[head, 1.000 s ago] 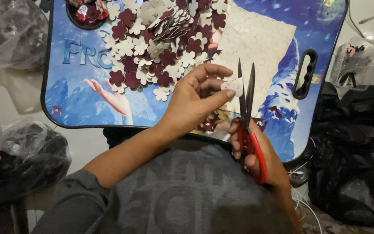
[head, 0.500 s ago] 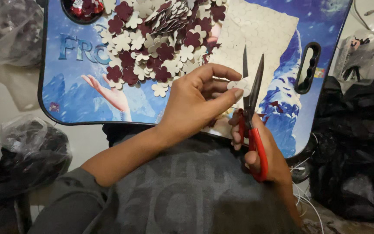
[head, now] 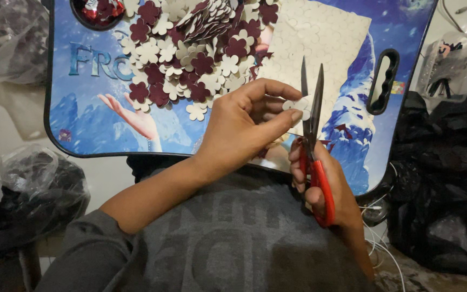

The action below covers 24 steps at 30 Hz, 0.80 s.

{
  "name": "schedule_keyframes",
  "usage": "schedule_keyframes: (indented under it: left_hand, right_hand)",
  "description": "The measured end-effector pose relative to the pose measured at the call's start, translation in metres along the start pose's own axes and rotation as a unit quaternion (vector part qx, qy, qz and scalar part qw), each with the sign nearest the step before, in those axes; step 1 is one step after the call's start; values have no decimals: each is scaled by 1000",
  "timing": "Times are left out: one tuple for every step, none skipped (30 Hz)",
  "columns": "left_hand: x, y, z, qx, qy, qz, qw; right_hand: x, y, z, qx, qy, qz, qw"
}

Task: The person sits with a lap desk and uses scissors to trim the edges of small flower-shaped cutouts one at a time, placing finished pieces on the desk and setting scraps aside, occasionally reaching into a small bowl on the desk.

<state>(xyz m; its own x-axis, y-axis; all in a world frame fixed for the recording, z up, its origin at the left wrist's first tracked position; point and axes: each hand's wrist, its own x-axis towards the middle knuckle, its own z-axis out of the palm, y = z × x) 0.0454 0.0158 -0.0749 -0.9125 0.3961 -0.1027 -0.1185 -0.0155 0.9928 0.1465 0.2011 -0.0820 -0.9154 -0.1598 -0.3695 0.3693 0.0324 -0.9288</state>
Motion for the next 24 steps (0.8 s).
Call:
schedule_keyframes:
  left_hand:
    - [0, -1, -1, -5, -2, 1, 1000]
    - [1, -1, -2, -10, -3, 1, 1000]
    - [0, -2, -3, -15, -5, 2, 1000]
    - [0, -3, -3, -23, -6, 2, 1000]
    - [0, -3, -4, -31, -7, 3, 1000]
    - [-1, -3, -5, -38, -9, 3, 999]
    - [-1, -3, -6, -35, -11, 16, 999]
    - [-1, -3, -7, -32, -13, 30, 999]
    - [-1, -3, -7, -28, -16, 43, 999]
    - [-1, -3, -8, -19, -13, 39, 999]
    - [-1, -3, -8, -10, -11, 35, 999]
    - [-1, -3, -8, 0, -9, 30, 1000]
    - [0, -4, -8, 13, -7, 26, 1000]
    - [0, -4, -8, 25, -4, 23, 999]
    - [1, -5, -8, 37, -2, 18, 999]
    - [0, -7, -6, 0, -2, 24, 1000]
    - [0, -8, -4, -37, -2, 31, 999]
    - [-1, -10, -1, -74, -3, 38, 997]
    - [-1, -12, 1, -112, 2, 22, 993]
    - [-1, -14, 5, -151, 8, 5, 988]
    - [-1, -16, 7, -190, 13, -10, 982]
    - [0, -18, 8, -198, 16, -9, 980]
    - [1, -19, 8, -207, 21, -8, 978]
    - [0, -21, 9, -217, 26, -8, 976]
  right_hand:
    - [0, 0, 1, 4, -2, 6, 1000]
    - [-1, -1, 2, 10, -1, 11, 1000]
    - [-1, -1, 2, 17, 0, 16, 1000]
    - [-1, -1, 3, 23, 2, 21, 1000]
    - [-1, 0, 3, 17, 5, 24, 1000]
    - [-1, 0, 3, 10, 7, 27, 1000]
    - [-1, 0, 3, 4, 10, 30, 999]
    - [-1, 1, 3, 8, 4, 30, 1000]
    - [-1, 2, 2, 12, -1, 29, 1000]
    - [-1, 2, 2, 16, -6, 28, 999]
    - [-1, 3, 2, 17, -5, 28, 999]
    - [-1, 3, 2, 18, -5, 28, 999]
    - [0, 3, 2, 19, -4, 28, 999]
    - [0, 4, 2, 19, -2, 26, 999]
    - [0, 4, 2, 20, -1, 24, 1000]
    - [0, 5, 3, 20, 1, 23, 1000]
    - [-1, 5, 3, 33, 4, 24, 999]
    - [-1, 6, 4, 47, 7, 24, 999]
    - [-2, 6, 5, 60, 9, 24, 998]
    - [-2, 7, 5, 64, 7, 21, 998]
    - [-1, 8, 5, 68, 5, 18, 998]
    - [-1, 9, 4, 72, 3, 14, 997]
    - [0, 9, 4, 55, 1, 13, 998]
    - [-1, 9, 3, 39, -1, 14, 999]
